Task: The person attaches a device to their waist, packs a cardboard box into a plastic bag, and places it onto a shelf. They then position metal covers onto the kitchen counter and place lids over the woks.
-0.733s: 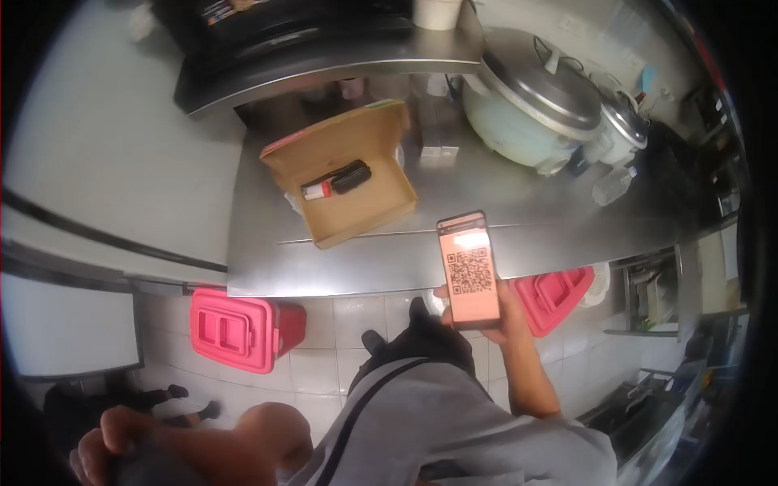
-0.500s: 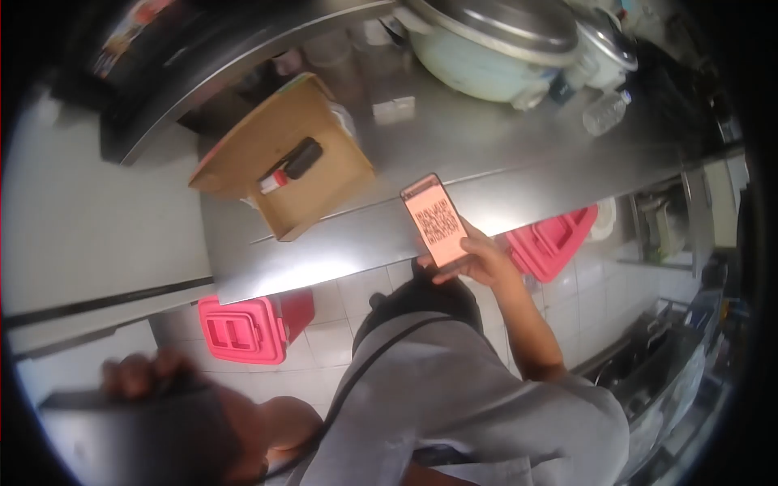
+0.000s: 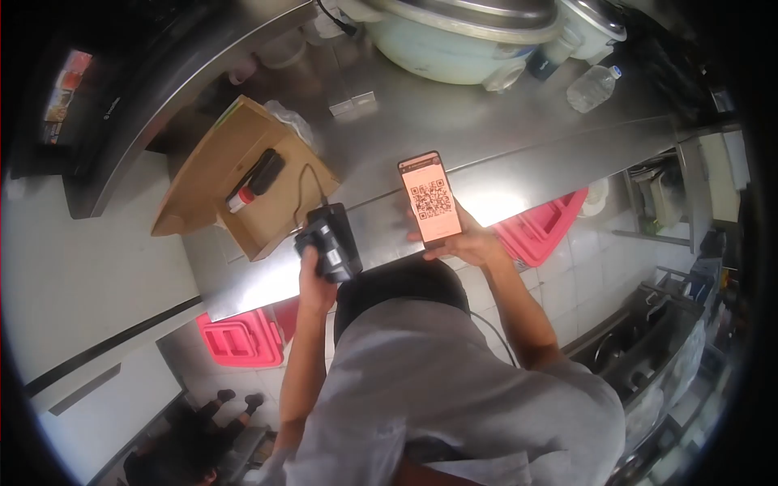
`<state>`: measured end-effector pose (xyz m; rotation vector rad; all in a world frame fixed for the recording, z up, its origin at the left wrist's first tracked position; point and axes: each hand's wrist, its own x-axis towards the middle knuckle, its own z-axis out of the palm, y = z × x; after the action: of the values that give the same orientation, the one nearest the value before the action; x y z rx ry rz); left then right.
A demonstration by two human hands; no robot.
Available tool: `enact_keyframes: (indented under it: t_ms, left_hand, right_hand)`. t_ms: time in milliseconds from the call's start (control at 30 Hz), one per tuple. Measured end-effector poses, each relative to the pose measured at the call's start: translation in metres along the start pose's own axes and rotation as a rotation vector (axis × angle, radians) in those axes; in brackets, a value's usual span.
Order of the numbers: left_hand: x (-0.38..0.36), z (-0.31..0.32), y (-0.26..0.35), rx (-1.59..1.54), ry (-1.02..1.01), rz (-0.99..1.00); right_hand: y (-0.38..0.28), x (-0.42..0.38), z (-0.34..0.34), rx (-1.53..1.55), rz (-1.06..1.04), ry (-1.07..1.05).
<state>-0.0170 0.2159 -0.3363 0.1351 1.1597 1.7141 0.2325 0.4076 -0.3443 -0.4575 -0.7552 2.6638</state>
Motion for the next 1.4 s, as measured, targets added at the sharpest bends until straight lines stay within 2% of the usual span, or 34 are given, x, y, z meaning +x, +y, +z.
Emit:
enact_keyframes:
  t_ms: [100, 167, 267, 367, 400, 500, 667, 800, 967, 1167, 1300, 1400]
  left_hand:
    - [0.033, -0.002, -0.02, 0.043, -0.072, -0.098]
    - [0.043, 0.01, -0.026, 0.126, -0.075, -0.084]
    - [0.063, 0.014, -0.033, 0.203, -0.135, -0.104]
    - [0.078, 0.017, -0.034, 0.377, -0.136, -0.09]
    - [0.083, 0.016, -0.036, 0.443, -0.128, -0.072]
    - [0.086, 0.02, -0.033, 0.49, -0.109, -0.097]
    - [0.088, 0.027, -0.028, 0.712, -0.132, -0.103]
    - [0.089, 0.028, -0.024, 0.723, -0.153, -0.114]
    - [0.089, 0.028, -0.025, 0.692, -0.143, -0.128]
    - [0.096, 0.024, -0.026, 0.795, -0.09, 0.025]
    - [0.101, 0.015, -0.022, 0.892, -0.047, 0.004]
    - [0.094, 0.021, -0.009, 0.815, -0.026, -0.056]
  right_hand:
    - [0.0, 0.0, 0.01, -0.01, -0.012, 0.052]
    - [0.001, -0.001, 0.014, -0.016, -0.03, 0.081]
    - [0.007, -0.004, 0.011, 0.014, -0.102, 0.021]
    - [0.004, -0.009, 0.012, 0.104, -0.071, 0.048]
    - [0.008, -0.01, 0.009, 0.044, -0.08, 0.086]
    - [0.009, -0.007, 0.004, 0.254, 0.026, 0.175]
    - [0.013, -0.005, 0.0, 0.331, 0.012, 0.26]
    - [0.01, -0.004, -0.003, 0.345, -0.018, 0.179]
    - [-0.001, -0.003, 0.0, 0.285, -0.024, 0.215]
    - [0.0, 0.009, -0.027, 0.259, -0.037, 0.212]
    - [0.001, 0.011, -0.029, 0.254, -0.001, 0.258]
    - [0.001, 0.014, -0.032, 0.25, 0.027, 0.281]
